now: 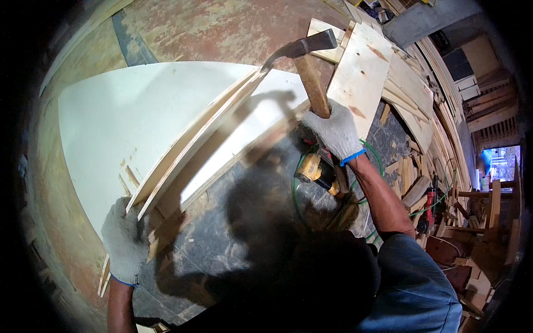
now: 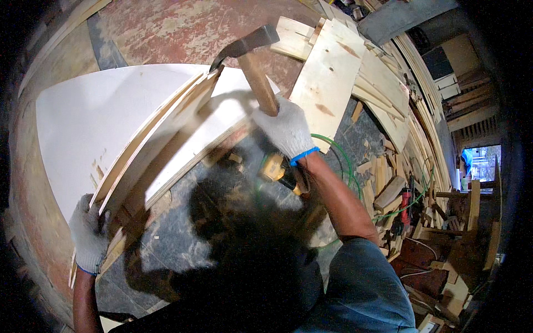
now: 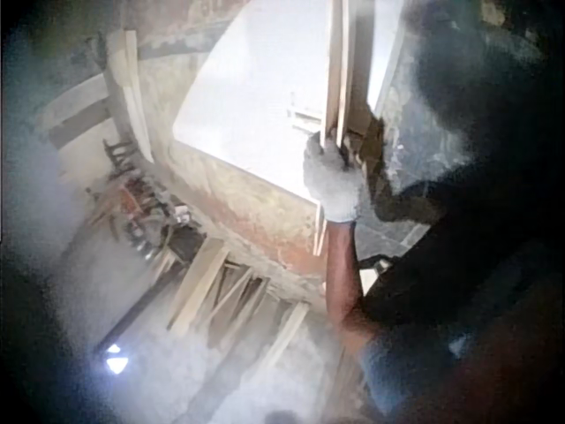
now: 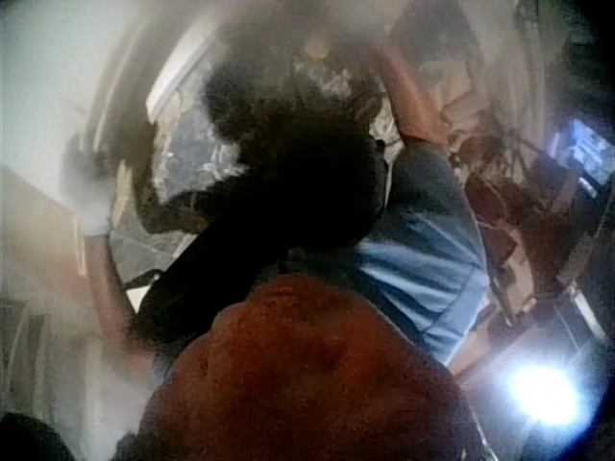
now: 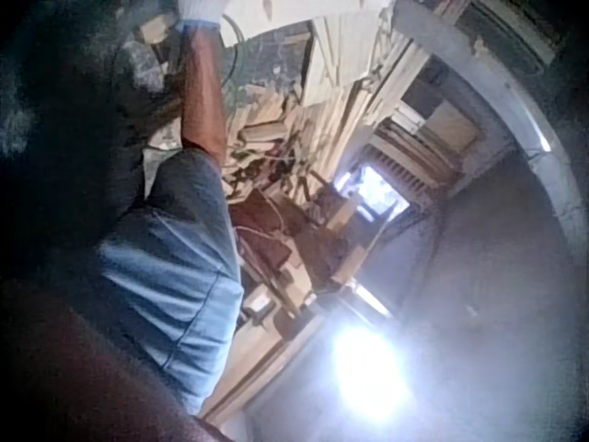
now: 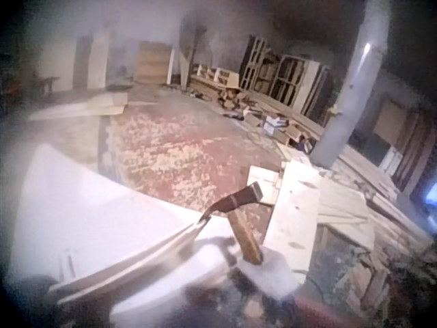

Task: The person assembles wooden panels on the floor using a pneumatic nail gun, a hammer, and pliers. They position the wood pieces, drive nails into the joints, and use the hammer to secure the connections and the pliers to remove excess fasteners.

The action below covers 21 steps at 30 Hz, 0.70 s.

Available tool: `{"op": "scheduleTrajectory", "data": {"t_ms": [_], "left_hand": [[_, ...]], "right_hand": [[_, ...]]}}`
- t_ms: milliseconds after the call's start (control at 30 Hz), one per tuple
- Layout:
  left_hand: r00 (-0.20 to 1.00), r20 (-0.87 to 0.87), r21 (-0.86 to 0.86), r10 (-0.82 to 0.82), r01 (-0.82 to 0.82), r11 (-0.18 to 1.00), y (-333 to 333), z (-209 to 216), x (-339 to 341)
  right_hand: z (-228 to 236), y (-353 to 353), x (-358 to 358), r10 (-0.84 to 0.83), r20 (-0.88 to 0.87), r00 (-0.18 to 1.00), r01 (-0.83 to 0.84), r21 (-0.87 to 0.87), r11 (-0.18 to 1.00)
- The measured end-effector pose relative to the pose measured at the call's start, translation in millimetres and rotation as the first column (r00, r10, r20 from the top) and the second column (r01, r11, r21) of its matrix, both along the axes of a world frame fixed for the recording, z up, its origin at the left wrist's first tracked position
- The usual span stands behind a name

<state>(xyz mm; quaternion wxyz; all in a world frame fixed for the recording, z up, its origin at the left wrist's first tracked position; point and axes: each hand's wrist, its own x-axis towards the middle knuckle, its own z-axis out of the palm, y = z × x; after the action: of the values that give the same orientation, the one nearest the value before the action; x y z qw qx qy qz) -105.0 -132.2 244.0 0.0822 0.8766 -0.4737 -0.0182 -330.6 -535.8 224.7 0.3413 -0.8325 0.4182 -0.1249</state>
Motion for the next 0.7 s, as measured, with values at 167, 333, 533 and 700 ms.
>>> {"op": "scheduleTrajectory", "data": {"t_ms": [167, 333, 533, 700], "left_hand": [[0.999, -0.024, 0.017, -0.024, 0.024, 1.000, 2, 2, -1], [1.000, 0.005, -0.039, -0.011, 0.011, 0.999, 2, -3, -6], [0.999, 0.022, -0.091, -0.034, 0.036, 0.995, 4, 0, -1], [0.996, -0.070, -0.064, 0.062, -0.067, 0.996, 2, 23, -2]], "right_hand": [[2, -3, 0, -0.017, -0.130, 0.991, -0.010, -0.202, 0.979], [-9, 16, -5, -0.034, -0.145, 0.989, -0.009, -0.292, 0.956], [-6, 14, 3, -0.017, -0.165, 0.986, -0.006, -0.140, 0.990], [33, 13, 11, 0.062, -0.246, 0.967, -0.123, -0.242, 0.962]]}}
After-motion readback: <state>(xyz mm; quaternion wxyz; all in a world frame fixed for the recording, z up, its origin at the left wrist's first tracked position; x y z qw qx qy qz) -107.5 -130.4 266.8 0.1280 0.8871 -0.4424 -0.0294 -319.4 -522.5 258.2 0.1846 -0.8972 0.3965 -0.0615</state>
